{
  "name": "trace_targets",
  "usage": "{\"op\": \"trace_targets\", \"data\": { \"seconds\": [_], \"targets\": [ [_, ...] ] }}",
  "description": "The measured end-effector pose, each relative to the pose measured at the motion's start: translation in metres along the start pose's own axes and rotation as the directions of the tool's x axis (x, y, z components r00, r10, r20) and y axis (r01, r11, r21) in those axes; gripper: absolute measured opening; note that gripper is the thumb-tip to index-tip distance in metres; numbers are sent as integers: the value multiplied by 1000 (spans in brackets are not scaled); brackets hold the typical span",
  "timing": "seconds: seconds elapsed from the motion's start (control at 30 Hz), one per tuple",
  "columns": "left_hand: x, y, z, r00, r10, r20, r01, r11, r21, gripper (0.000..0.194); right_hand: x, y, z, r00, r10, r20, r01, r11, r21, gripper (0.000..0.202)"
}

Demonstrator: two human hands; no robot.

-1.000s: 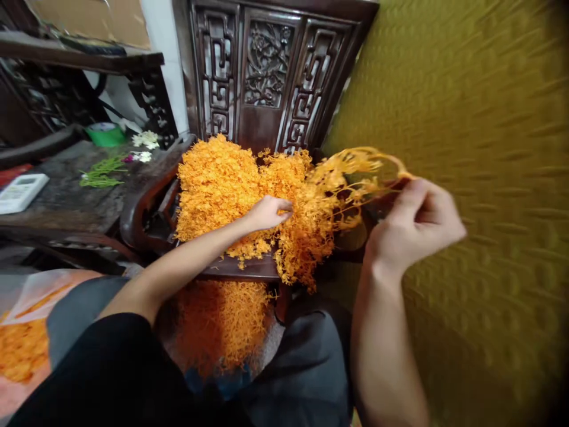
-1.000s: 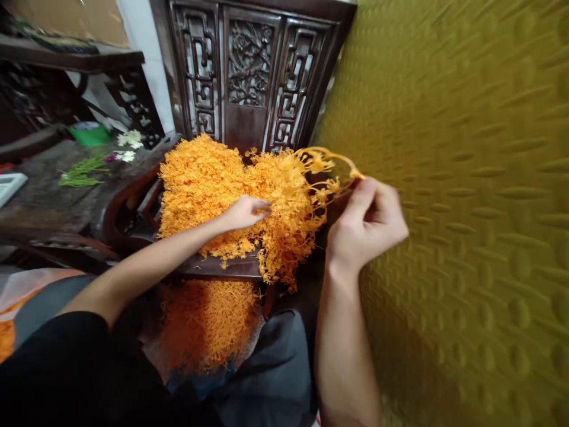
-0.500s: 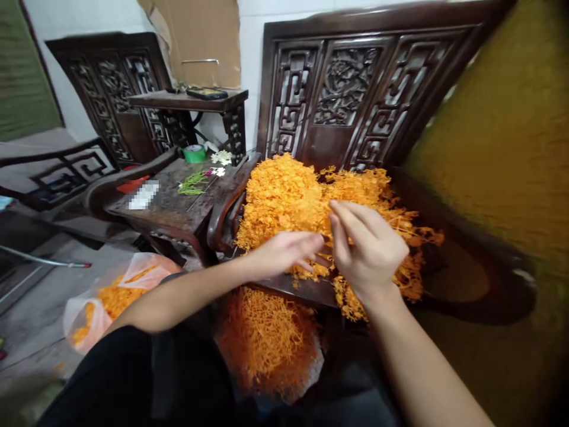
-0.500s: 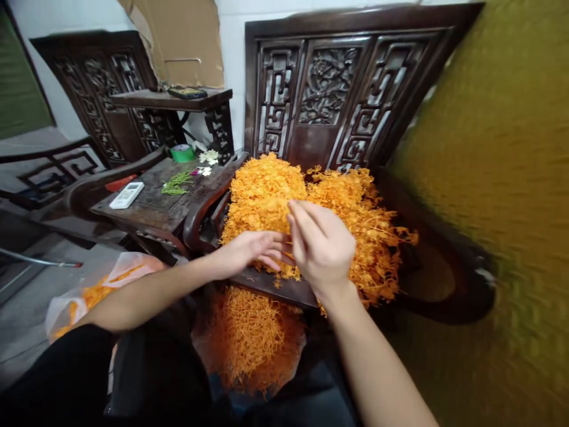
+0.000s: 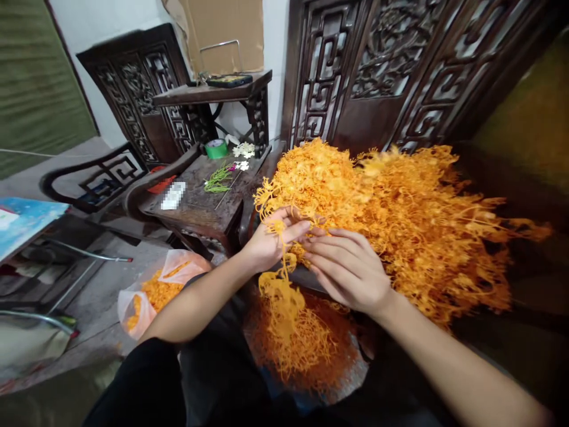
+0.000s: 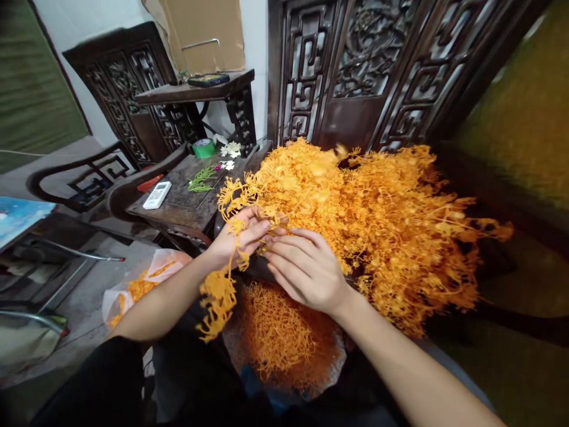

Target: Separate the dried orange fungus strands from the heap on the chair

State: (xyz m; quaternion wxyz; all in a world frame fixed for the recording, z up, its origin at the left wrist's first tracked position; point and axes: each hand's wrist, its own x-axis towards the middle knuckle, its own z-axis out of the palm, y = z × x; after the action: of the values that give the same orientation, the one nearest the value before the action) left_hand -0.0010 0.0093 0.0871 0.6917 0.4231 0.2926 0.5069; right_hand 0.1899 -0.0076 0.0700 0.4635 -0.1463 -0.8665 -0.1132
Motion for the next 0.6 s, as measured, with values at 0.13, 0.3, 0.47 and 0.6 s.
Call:
{"op": "trace_targets", "data": {
  "seconds": [0.13,0.3,0.47,0.6],
  "targets": [
    [0,-1,-7,999,14,-49,-10,997,76,51,0,5,-3,988,109,-112,-109,994,6,27],
    [-2,-2,-6,997,52,-59,-42,986,161,48,2,3,-5,944,304,-128,-304,952,18,20],
    [-1,-16,-1,994,94,-50,-62,893,445,35,7,-11,6,731,682,6,-633,676,377,69],
    [-1,-24,4,994,105,3,-84,771,631,23,9,-9,6,635,768,82,-738,571,361,53]
  ]
}}
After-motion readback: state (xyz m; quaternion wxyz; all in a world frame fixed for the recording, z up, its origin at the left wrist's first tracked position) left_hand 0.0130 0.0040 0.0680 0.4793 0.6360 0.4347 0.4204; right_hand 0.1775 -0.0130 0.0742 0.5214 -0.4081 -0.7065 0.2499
